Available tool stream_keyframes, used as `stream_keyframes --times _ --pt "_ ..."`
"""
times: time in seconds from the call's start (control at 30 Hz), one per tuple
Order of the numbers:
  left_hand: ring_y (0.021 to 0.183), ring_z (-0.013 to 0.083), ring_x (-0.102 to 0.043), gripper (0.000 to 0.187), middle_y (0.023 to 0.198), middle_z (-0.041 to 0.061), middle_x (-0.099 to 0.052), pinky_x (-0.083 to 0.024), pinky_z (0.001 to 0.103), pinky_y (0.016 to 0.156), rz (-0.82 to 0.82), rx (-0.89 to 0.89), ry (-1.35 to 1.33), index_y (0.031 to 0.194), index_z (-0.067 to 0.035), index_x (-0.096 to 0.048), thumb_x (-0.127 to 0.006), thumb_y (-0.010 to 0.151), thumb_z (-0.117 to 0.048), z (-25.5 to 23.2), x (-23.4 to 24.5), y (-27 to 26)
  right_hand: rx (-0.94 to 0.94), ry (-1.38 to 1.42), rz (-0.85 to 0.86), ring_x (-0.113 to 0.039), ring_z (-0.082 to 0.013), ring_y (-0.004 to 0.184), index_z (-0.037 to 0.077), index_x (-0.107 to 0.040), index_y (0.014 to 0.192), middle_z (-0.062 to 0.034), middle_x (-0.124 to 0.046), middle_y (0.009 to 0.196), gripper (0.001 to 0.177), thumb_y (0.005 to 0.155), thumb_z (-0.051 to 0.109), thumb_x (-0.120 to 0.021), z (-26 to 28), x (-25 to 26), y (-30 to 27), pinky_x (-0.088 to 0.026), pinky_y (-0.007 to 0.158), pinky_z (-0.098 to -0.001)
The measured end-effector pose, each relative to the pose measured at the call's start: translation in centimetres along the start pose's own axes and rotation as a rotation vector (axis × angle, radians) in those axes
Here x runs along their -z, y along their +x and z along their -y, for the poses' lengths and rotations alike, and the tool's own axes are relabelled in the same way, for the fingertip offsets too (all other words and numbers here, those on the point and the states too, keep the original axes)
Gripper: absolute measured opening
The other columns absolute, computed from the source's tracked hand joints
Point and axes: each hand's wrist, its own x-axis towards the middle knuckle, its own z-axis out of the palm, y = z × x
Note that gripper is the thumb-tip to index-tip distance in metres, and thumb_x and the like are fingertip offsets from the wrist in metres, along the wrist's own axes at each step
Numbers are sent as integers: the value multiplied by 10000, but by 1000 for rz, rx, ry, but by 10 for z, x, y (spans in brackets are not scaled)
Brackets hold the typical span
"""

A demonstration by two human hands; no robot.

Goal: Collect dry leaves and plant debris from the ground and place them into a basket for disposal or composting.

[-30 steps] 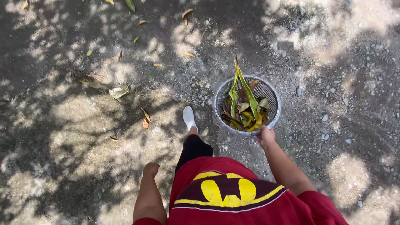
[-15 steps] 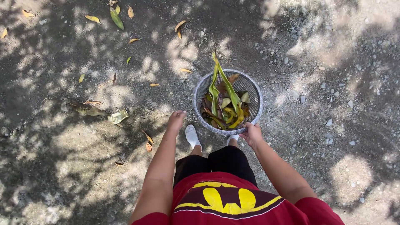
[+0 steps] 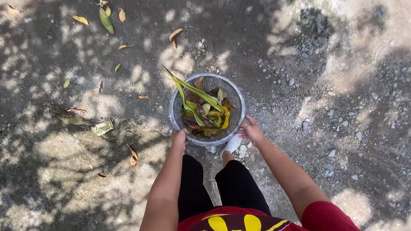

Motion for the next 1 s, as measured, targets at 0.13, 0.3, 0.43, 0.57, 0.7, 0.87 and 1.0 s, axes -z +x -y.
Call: stream_keyframes --times 0.13,0.3,0.43,0.57,0.7,0.87,1.0 --pt "630 220 -578 460 901 92 -620 -435 365 425 -25 -54 -88 1190 -20 -540 -649 743 -26 14 -80 48 56 -62 -70 -710 -224 819 186 -366 1553 -110 -704 1192 696 914 159 -639 -15 87 91 -604 686 -376" --pt "753 232 -580 714 1083 88 -596 -434 365 469 -93 55 -245 1356 -160 -459 -608 695 67 25 -160 150 -1 -178 -295 -670 -174 933 149 -485 1507 -80 -693 1180 575 946 130 -609 -74 158 167 -564 725 -364" --pt "813 218 -616 782 1124 91 -588 -516 351 529 -53 83 -294 1415 -162 -388 -596 710 104 26 -190 231 -63 -169 -308 -661 -164 976 163 -528 1468 -65 -700 1204 554 927 150 -648 -135 151 234 -575 775 -367" --pt "755 191 -578 845 1075 112 -605 -471 309 540 -15 64 -194 1485 -216 -308 -601 747 73 33 -204 299 -59 -340 -318 -628 -219 1175 169 -578 1425 -101 -637 1321 550 904 209 -748 -185 111 315 -523 962 -390" --pt "813 171 -581 646 1093 86 -560 -448 311 547 118 -35 -224 1385 -79 -421 -619 794 91 75 -191 380 12 -524 -319 -653 -295 1247 205 -568 1449 -155 -600 1405 635 855 215 -791 -222 73 394 -508 1064 -395" --pt "930 221 -660 603 1120 103 -591 -665 387 770 173 0 -271 1323 -101 -417 -594 785 107 56 -174 372 64 -820 -341 -489 -411 1321 210 -486 1497 -237 -509 1434 775 809 192 -840 -248 56 471 -435 1094 -445" --pt "1012 203 -629 596 1177 87 -589 -612 386 864 305 -98 -150 1350 -134 -434 -739 842 -72 67 -157 368 95 -843 -394 -496 -407 1269 145 -376 1523 -248 -487 1393 847 792 181 -802 -273 52 521 -416 1081 -455"
